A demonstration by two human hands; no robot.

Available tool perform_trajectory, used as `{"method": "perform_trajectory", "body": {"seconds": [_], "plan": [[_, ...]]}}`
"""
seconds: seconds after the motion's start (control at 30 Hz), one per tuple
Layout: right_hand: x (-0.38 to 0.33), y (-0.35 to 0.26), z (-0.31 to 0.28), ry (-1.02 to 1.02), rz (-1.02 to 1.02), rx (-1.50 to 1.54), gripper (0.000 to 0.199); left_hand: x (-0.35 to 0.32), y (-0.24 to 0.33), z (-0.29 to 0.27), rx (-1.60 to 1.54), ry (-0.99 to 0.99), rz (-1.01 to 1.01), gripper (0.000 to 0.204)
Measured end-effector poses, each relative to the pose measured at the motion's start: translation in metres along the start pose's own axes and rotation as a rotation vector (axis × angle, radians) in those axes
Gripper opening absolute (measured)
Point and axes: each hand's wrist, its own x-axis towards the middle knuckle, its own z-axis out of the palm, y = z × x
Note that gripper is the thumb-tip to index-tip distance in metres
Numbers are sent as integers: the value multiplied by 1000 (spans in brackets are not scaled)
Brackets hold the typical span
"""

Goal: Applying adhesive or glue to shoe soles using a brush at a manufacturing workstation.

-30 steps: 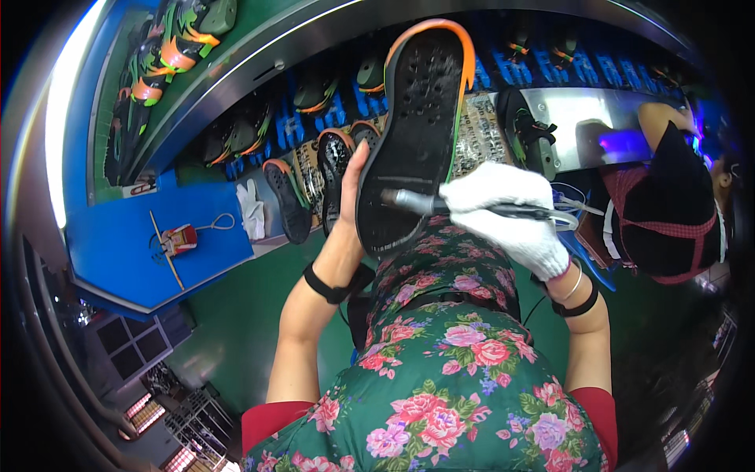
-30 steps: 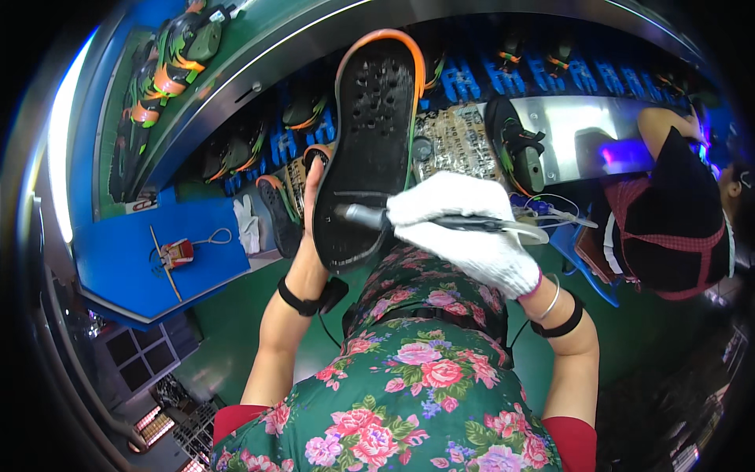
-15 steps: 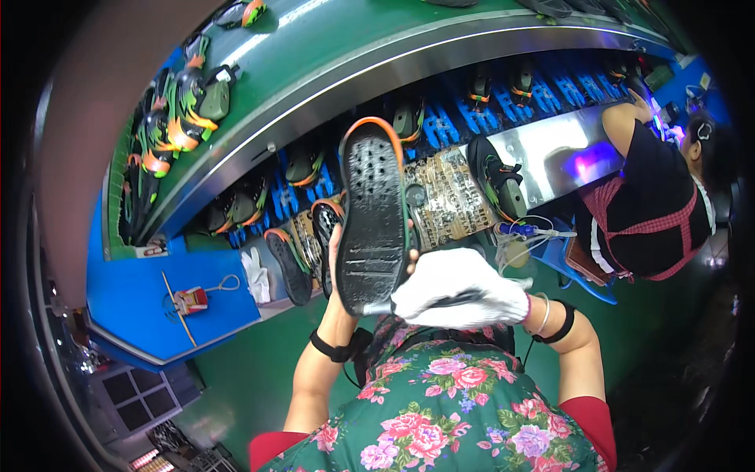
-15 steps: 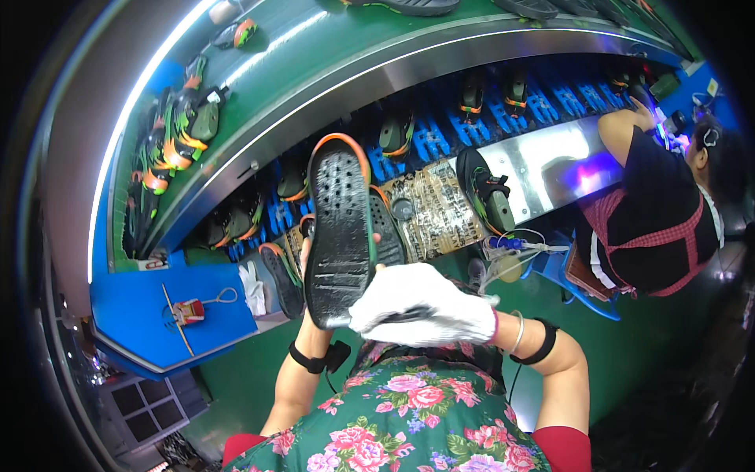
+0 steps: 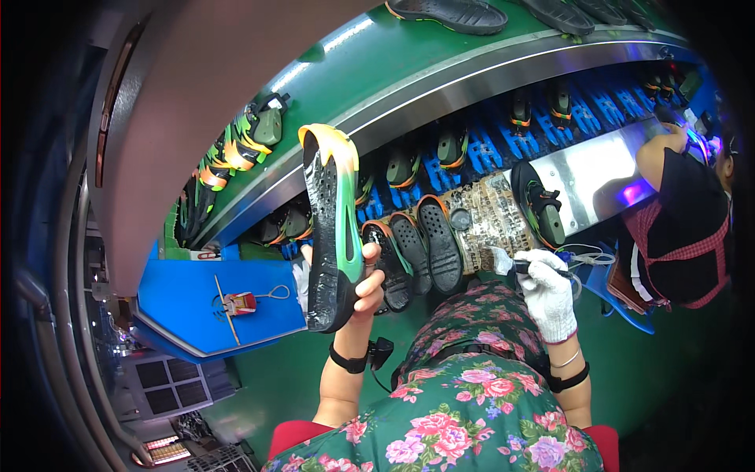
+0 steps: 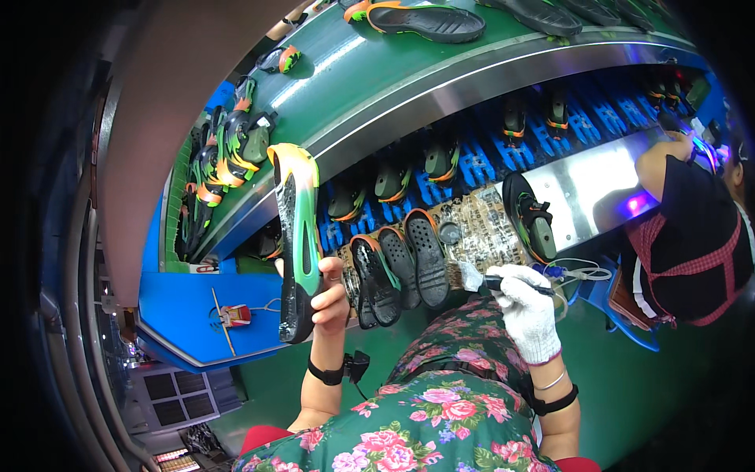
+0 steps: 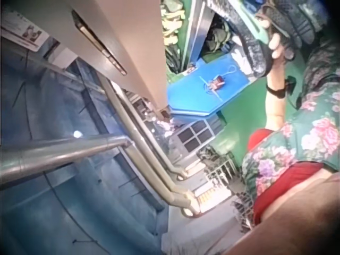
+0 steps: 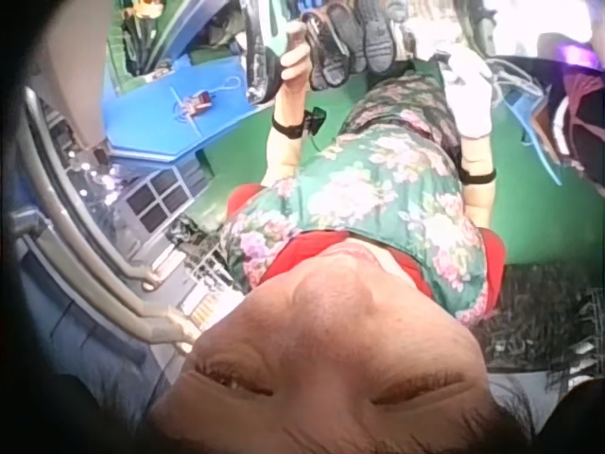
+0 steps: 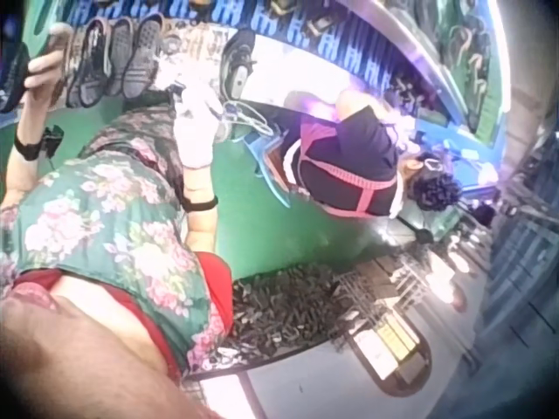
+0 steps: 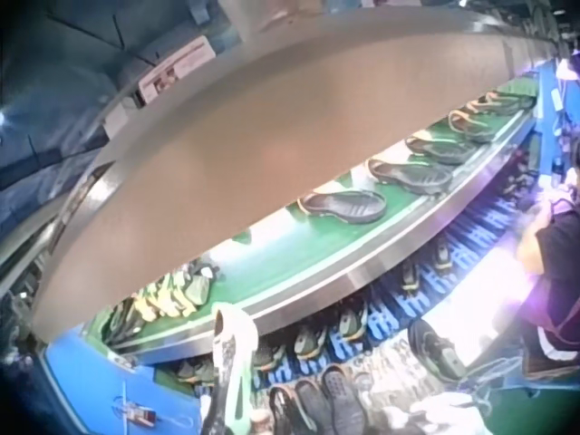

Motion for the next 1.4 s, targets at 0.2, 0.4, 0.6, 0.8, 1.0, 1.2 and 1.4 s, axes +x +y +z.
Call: {"method": "perform_trajectory", "body": {"seconds": [0.2, 0.4, 0.6, 0.8, 1.0, 1.2, 1.4], "plan": [[11, 5, -9, 49, -47, -65, 25, 74, 57, 31, 237, -106, 33, 106], [24, 21, 10, -73, -102, -442, 21, 150, 155, 13, 90, 288, 471, 102], [15, 26, -2, -53, -8, -490, 23, 114, 120, 3, 579, 570, 709, 83], [19, 23, 1, -60, -10, -523, 22, 127, 184, -13, 2308, 1058, 1214, 117], [27, 24, 8, -61, 2, -543, 23, 172, 228, -19, 2756, 1083, 1303, 125], [27, 10, -6, 34, -16, -480, 22, 199, 174, -31, 2797, 1244, 1379, 109], [27, -9, -13, 79, -85, -424, 22, 328, 43, -58, 2567, 165, 945, 89]]}}
